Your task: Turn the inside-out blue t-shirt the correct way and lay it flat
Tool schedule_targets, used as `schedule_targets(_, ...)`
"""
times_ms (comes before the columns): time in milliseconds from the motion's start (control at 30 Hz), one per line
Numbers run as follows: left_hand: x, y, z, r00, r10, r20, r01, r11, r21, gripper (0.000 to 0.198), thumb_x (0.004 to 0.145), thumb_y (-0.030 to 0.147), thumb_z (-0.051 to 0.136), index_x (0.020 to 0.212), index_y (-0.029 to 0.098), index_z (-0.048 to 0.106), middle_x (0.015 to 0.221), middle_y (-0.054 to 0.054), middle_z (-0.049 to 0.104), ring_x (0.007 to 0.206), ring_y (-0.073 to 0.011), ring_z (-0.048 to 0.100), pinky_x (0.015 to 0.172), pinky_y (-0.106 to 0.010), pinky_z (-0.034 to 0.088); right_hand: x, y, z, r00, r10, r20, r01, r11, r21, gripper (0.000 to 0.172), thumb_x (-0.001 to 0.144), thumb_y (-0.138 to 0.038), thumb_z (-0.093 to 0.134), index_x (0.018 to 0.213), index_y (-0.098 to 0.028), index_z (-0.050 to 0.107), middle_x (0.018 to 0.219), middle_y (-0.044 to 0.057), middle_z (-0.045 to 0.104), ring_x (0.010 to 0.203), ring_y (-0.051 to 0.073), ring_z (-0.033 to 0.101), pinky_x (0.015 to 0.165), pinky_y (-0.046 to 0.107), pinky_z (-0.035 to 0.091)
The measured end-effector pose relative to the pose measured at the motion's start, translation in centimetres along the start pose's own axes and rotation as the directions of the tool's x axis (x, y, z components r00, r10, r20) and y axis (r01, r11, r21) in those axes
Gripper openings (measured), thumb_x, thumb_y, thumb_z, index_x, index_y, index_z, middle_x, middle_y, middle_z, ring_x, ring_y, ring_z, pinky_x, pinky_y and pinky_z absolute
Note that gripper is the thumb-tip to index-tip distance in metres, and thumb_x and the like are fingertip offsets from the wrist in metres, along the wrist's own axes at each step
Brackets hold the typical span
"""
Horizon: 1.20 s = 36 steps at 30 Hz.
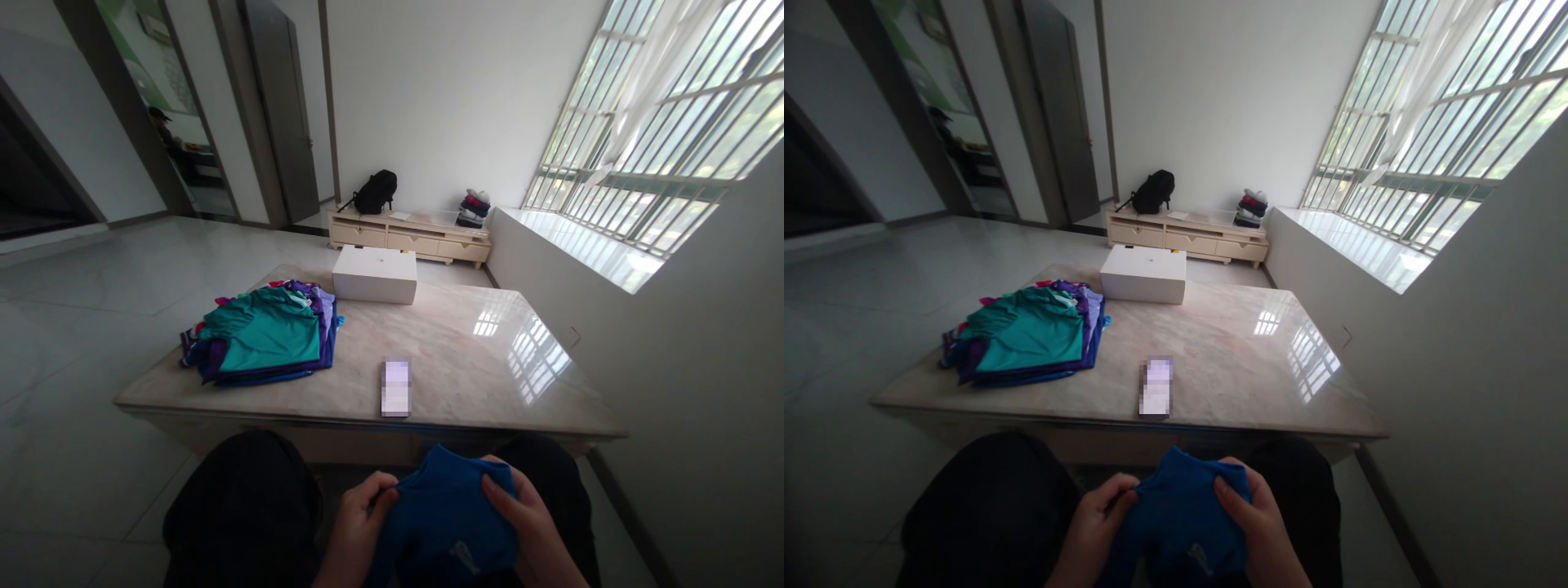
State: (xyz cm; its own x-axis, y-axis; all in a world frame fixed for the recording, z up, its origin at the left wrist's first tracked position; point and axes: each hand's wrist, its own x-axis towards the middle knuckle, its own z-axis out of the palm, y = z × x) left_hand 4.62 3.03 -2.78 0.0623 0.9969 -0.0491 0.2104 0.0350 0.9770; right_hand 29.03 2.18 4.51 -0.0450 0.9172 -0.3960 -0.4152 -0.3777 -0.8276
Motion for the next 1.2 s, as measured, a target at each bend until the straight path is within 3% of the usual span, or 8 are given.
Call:
schedule_targets(167, -0.5, -0.9, 1.4, 0.999, -0.035, -0.023, 0.034, 0.998, -0.047, 0.064, 0.092, 0.077, 0.044, 0.08, 0.017, 0.064, 0.068, 0.0, 0.055, 0.066, -0.0172, 0.051, 0.061, -0.024, 0.04, 0.1, 0.3, 0.1, 1.0, 0.0, 0.026, 0.0, 1.0, -0.005, 0.045, 0.065, -0.049, 0.094, 0.091, -0.018, 0.073, 0.072, 0.001, 0.063, 0.064, 0.013, 0.057, 0.06, 0.023, 0.048)
schedule_targets(300, -0.8, -1.0, 1.4, 0.997, -0.009, -0.078, 0.009, 1.0, 0.003, 0.064, 0.097, 0.074, 0.038, 0.079, 0.018, 0.062, 0.065, 0.001, 0.053, 0.061, -0.0161, 0.05, 0.057, -0.023, 0.037, 0.4, 0.1, -0.4, 0.997, -0.035, 0.07, 0.039, 0.997, -0.064, 0.041, 0.069, -0.049, 0.091, 0.09, -0.019, 0.073, 0.072, 0.0, 0.062, 0.065, 0.014, 0.056, 0.06, 0.023, 0.047)
schedule_targets(400, -1.0, -0.7, 0.4, 0.989, 0.115, -0.094, -0.103, 0.987, 0.123, 0.059, 0.101, 0.067, 0.037, 0.08, 0.019, 0.064, 0.064, 0.001, 0.056, 0.059, -0.0159, 0.056, 0.059, -0.023, 0.04, 0.6, -0.3, -1.1, 0.991, -0.081, 0.102, 0.097, 0.983, -0.159, 0.039, 0.072, -0.051, 0.089, 0.089, -0.018, 0.073, 0.073, 0.001, 0.062, 0.065, 0.013, 0.053, 0.059, 0.022, 0.044)
schedule_targets(533, -1.5, -0.3, -0.7, 0.939, 0.344, 0.014, -0.338, 0.914, 0.223, 0.052, 0.103, 0.064, 0.038, 0.097, 0.023, 0.07, 0.075, 0.0, 0.07, 0.067, -0.0177, 0.067, 0.065, -0.023, 0.046, 0.6, -0.9, -1.6, 0.986, -0.136, 0.093, 0.155, 0.956, -0.247, 0.04, 0.074, -0.052, 0.087, 0.09, -0.018, 0.075, 0.073, 0.001, 0.061, 0.066, 0.012, 0.052, 0.06, 0.021, 0.042)
schedule_targets(600, -1.7, -0.1, -0.8, 0.919, 0.391, 0.053, -0.392, 0.888, 0.243, 0.05, 0.102, 0.065, 0.039, 0.102, 0.026, 0.07, 0.08, 0.0, 0.074, 0.072, -0.0184, 0.07, 0.068, -0.022, 0.048, 0.6, -1.0, -1.6, 0.984, -0.158, 0.085, 0.174, 0.955, -0.242, 0.041, 0.072, -0.053, 0.088, 0.087, -0.017, 0.074, 0.071, 0.001, 0.06, 0.064, 0.012, 0.05, 0.058, 0.02, 0.04)
schedule_targets(833, -1.3, 0.4, 0.0, 0.982, 0.168, 0.081, -0.185, 0.934, 0.305, 0.047, 0.101, 0.06, 0.046, 0.083, 0.022, 0.068, 0.073, 0.0, 0.07, 0.07, -0.0181, 0.068, 0.068, -0.023, 0.046, 0.3, -0.7, -1.2, 0.985, -0.17, 0.0, 0.166, 0.961, -0.22, 0.041, 0.068, -0.053, 0.09, 0.084, -0.017, 0.076, 0.07, 0.002, 0.061, 0.064, 0.014, 0.051, 0.057, 0.023, 0.04)
schedule_targets(1000, -1.0, 0.7, 0.3, 0.991, 0.071, 0.117, -0.099, 0.963, 0.253, 0.052, 0.102, 0.062, 0.042, 0.085, 0.021, 0.069, 0.076, -0.001, 0.07, 0.074, -0.0198, 0.066, 0.07, -0.025, 0.045, 0.6, -1.1, -1.5, 0.984, -0.179, 0.003, 0.173, 0.946, -0.275, 0.043, 0.07, -0.056, 0.088, 0.085, -0.018, 0.077, 0.071, 0.002, 0.063, 0.065, 0.016, 0.053, 0.06, 0.025, 0.041)
schedule_targets(1200, -1.7, 1.3, 0.5, 0.935, 0.004, 0.355, -0.097, 0.965, 0.242, 0.035, 0.102, 0.052, 0.051, 0.094, 0.023, 0.069, 0.088, 0.001, 0.075, 0.085, -0.0201, 0.07, 0.077, -0.023, 0.043, 0.4, -1.2, -3.3, 0.951, -0.242, 0.19, 0.306, 0.679, -0.668, 0.035, 0.09, -0.053, 0.069, 0.092, -0.019, 0.076, 0.081, 0.004, 0.068, 0.077, 0.021, 0.058, 0.071, 0.03, 0.046)
